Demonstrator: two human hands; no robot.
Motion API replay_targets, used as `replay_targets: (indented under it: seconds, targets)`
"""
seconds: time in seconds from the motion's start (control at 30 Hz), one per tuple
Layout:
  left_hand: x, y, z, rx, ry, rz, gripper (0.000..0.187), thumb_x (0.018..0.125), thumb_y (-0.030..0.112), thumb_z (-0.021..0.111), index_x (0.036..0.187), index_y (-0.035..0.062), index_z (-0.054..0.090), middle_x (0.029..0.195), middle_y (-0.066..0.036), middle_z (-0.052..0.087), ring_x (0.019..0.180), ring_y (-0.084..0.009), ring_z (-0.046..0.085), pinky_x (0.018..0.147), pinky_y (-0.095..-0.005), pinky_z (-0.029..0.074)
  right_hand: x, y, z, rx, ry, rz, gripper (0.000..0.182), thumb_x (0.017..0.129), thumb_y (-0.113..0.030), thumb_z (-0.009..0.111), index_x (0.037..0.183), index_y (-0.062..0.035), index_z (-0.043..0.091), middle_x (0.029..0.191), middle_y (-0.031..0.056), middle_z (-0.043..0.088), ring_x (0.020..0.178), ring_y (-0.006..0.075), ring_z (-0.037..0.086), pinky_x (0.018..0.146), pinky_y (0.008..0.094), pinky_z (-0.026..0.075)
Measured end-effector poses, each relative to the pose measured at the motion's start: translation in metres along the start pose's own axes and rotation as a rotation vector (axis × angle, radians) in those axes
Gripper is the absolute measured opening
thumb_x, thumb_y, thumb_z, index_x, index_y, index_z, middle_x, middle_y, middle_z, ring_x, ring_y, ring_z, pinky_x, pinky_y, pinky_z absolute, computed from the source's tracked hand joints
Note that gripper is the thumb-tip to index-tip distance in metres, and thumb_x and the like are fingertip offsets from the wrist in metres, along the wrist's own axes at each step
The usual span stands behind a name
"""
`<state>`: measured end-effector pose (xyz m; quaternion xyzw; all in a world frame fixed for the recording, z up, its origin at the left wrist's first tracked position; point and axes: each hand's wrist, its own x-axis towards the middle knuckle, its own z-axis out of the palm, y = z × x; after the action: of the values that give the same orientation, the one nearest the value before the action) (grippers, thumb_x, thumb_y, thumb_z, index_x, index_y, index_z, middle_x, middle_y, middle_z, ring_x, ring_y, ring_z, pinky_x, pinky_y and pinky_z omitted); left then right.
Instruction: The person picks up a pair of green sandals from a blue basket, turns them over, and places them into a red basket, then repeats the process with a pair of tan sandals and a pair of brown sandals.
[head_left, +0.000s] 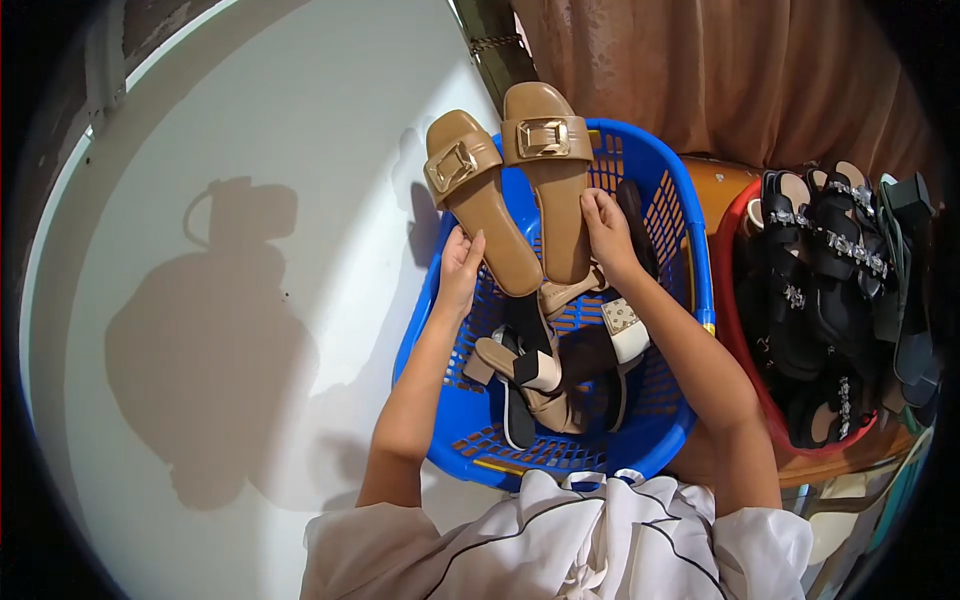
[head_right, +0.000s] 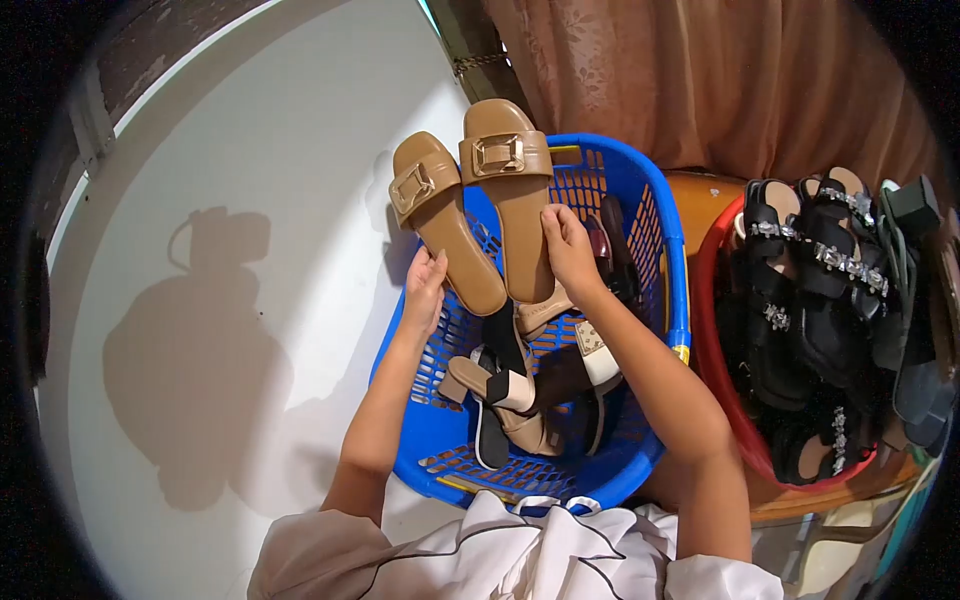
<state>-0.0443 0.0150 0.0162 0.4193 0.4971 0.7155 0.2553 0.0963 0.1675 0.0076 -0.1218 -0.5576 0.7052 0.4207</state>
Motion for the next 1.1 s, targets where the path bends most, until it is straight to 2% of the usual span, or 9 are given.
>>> replay_targets:
  seconds: [0.3, 0.53, 0.67, 0.9, 1.1]
  targets:
    - [0.001, 0.004, -0.002, -0.028, -0.014, -0.022, 0.037, 0.088, 0.017, 0.045, 0.121, 0.0011, 0.037, 0.115, -0.008, 0.05, 0.106, -0.0138, 0.047, 0.092, -0.0276, 0.033, 0.001, -0.002, -0.001, -0.014, -0.007, -0.006, 0.023, 0.091, -0.024, 0.039, 0.091, -0.0037, 0.049, 0.077, -0.0021, 0.048, 0.073, 0.0045, 0.044, 0.068, 0.0184, 0.036]
    - [0.004, -0.008, -0.016, 0.019, 0.061, 0.03, 0.037, 0.088, 0.016, 0.045, 0.121, 0.0012, 0.035, 0.118, -0.009, 0.047, 0.109, -0.0149, 0.044, 0.092, -0.0281, 0.033, 0.011, -0.007, -0.015, -0.263, 0.048, -0.133, 0.025, 0.091, -0.024, 0.038, 0.091, -0.0029, 0.051, 0.075, 0.0006, 0.048, 0.071, 0.0063, 0.043, 0.066, 0.0207, 0.036]
    - [0.005, -0.004, -0.018, 0.066, 0.031, 0.05, 0.038, 0.089, 0.016, 0.044, 0.122, 0.0012, 0.033, 0.119, -0.009, 0.046, 0.109, -0.0148, 0.044, 0.093, -0.0279, 0.033, 0.01, -0.018, -0.017, -0.368, 0.125, -0.224, 0.026, 0.091, -0.023, 0.037, 0.091, -0.0009, 0.051, 0.072, 0.006, 0.05, 0.068, 0.0114, 0.044, 0.065, 0.025, 0.038]
    - [0.006, -0.015, -0.023, 0.174, 0.037, 0.083, 0.041, 0.089, 0.014, 0.042, 0.126, 0.0011, 0.029, 0.12, -0.01, 0.045, 0.109, -0.0147, 0.043, 0.093, -0.028, 0.032, 0.021, -0.012, -0.037, -0.526, 0.248, -0.252, 0.027, 0.09, -0.023, 0.037, 0.096, -0.0003, 0.052, 0.083, 0.0175, 0.056, 0.077, 0.0261, 0.053, 0.071, 0.0313, 0.04]
    - [0.004, -0.008, -0.019, 0.192, -0.01, 0.023, 0.042, 0.089, 0.013, 0.042, 0.127, -0.0001, 0.029, 0.12, -0.01, 0.045, 0.109, -0.0145, 0.043, 0.093, -0.028, 0.032, 0.021, -0.023, -0.042, -0.603, 0.301, -0.289, 0.029, 0.09, -0.024, 0.038, 0.097, 0.0004, 0.052, 0.083, 0.0191, 0.056, 0.077, 0.0281, 0.054, 0.071, 0.0321, 0.04]
